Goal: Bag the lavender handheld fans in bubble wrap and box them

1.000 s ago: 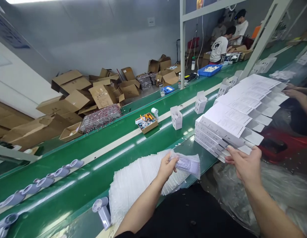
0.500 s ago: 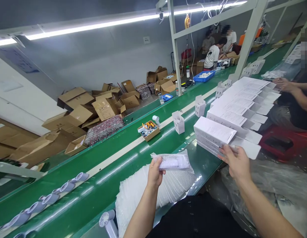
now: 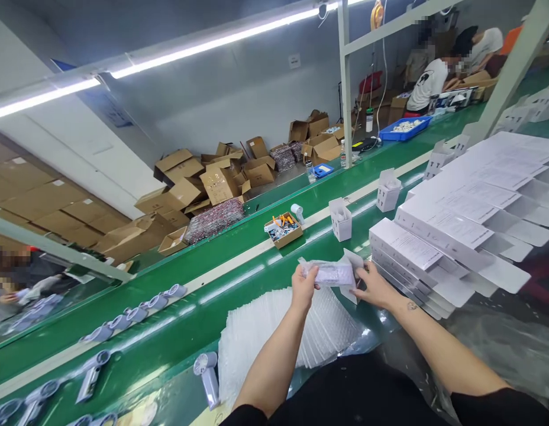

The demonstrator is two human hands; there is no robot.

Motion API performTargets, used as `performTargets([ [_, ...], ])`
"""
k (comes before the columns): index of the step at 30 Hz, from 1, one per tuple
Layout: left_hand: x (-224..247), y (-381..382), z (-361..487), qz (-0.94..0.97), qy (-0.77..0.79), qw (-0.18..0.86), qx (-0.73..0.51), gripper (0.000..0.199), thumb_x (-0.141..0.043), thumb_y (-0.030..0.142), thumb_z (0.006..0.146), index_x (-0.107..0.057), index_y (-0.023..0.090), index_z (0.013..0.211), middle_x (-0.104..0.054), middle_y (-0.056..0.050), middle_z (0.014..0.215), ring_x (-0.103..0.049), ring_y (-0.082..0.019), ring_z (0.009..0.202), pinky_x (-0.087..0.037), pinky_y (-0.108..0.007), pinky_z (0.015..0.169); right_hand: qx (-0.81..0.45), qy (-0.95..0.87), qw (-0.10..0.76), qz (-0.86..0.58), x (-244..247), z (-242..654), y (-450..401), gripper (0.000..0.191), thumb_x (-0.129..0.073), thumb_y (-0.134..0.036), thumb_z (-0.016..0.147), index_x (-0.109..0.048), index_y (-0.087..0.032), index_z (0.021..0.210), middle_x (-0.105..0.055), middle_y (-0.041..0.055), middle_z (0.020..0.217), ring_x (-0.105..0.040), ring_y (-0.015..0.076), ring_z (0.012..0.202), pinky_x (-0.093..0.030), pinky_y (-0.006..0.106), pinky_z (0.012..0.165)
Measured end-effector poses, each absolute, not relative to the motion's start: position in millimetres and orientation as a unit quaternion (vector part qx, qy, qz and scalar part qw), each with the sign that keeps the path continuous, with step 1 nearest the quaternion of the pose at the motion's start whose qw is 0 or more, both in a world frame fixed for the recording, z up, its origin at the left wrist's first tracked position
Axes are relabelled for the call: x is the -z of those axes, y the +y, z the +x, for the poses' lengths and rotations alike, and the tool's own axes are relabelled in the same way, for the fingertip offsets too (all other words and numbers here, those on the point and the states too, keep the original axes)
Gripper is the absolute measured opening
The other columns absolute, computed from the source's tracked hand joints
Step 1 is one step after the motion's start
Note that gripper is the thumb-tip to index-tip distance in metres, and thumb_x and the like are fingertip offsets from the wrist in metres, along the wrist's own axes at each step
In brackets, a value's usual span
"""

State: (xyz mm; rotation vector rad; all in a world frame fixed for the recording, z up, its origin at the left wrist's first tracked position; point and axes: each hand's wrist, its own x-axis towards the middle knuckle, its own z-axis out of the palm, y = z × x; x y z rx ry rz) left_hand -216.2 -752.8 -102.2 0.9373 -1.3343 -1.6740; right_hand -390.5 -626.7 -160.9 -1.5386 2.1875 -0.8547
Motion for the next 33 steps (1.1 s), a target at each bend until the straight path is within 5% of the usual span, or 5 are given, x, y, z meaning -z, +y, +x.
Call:
performTargets([
  [6, 91.9, -756.6, -240.1, 0.414, -0.636, 0.358, 0.543, 0.024, -0.058, 0.038, 0.077, -0.052, 0.015, 0.083, -0.051, 0.003, 0.065, -0.045, -0.008, 0.047, -0.037, -0.02, 0.038, 0.39, 0.713, 0.176, -0.555, 182.2, -402.4, -629.0, 0.058, -0.063, -0.04, 0.068, -0.039, -0.021, 0.117, -0.045, 0.0113, 0.117, -0.054, 0.0283, 0.102, -0.044, 0.041, 0.085],
  [14, 98.4, -737.2, -268.3, 0.269, -0.939, 0.212, 0.041, 0.014, -0.045, 0.023, 0.085, -0.058, 0.019, 0.089, -0.06, -0.01, 0.088, -0.053, -0.023, 0.088, -0.046, -0.032, 0.072, 0.437, 0.688, 0.209, -0.54, 195.9, -411.4, -631.2, 0.052, -0.064, -0.039, 0.069, -0.039, -0.023, 0.112, -0.05, 0.0095, 0.112, -0.055, 0.0263, 0.1, -0.045, 0.041, 0.086],
  [19, 91.2, -724.5, -302.8, 0.28, -0.955, 0.061, 0.071, 0.033, -0.045, 0.042, 0.088, -0.05, 0.018, 0.11, -0.061, -0.01, 0.096, -0.054, -0.024, 0.092, -0.045, -0.032, 0.073, 0.463, 0.677, 0.249, -0.516, 205.1, -412.0, -626.4, 0.064, -0.063, -0.038, 0.07, -0.034, -0.021, 0.124, -0.05, 0.0131, 0.118, -0.054, 0.0287, 0.106, -0.046, 0.043, 0.085],
  [25, 113.6, -706.4, -265.3, 0.145, -0.982, 0.074, 0.093, 0.047, -0.039, 0.046, 0.09, -0.039, 0.018, 0.128, -0.052, -0.013, 0.127, -0.042, -0.024, 0.12, -0.03, -0.045, 0.1, 0.484, 0.686, 0.274, -0.47, 226.1, -408.9, -619.4, 0.072, -0.068, -0.039, 0.062, -0.034, -0.019, 0.122, -0.055, 0.0148, 0.114, -0.057, 0.031, 0.102, -0.046, 0.046, 0.086],
  [33, 127.0, -709.2, -241.7, 0.24, -0.965, 0.096, 0.051, 0.061, -0.048, 0.064, 0.078, -0.051, 0.022, 0.122, -0.064, -0.01, 0.106, -0.033, -0.034, 0.126, -0.012, -0.064, 0.102, 0.403, 0.718, 0.262, -0.503, 195.1, -402.6, -650.5, 0.062, -0.059, -0.041, 0.072, -0.03, -0.022, 0.124, -0.052, 0.0138, 0.117, -0.061, 0.0271, 0.096, -0.049, 0.041, 0.081],
])
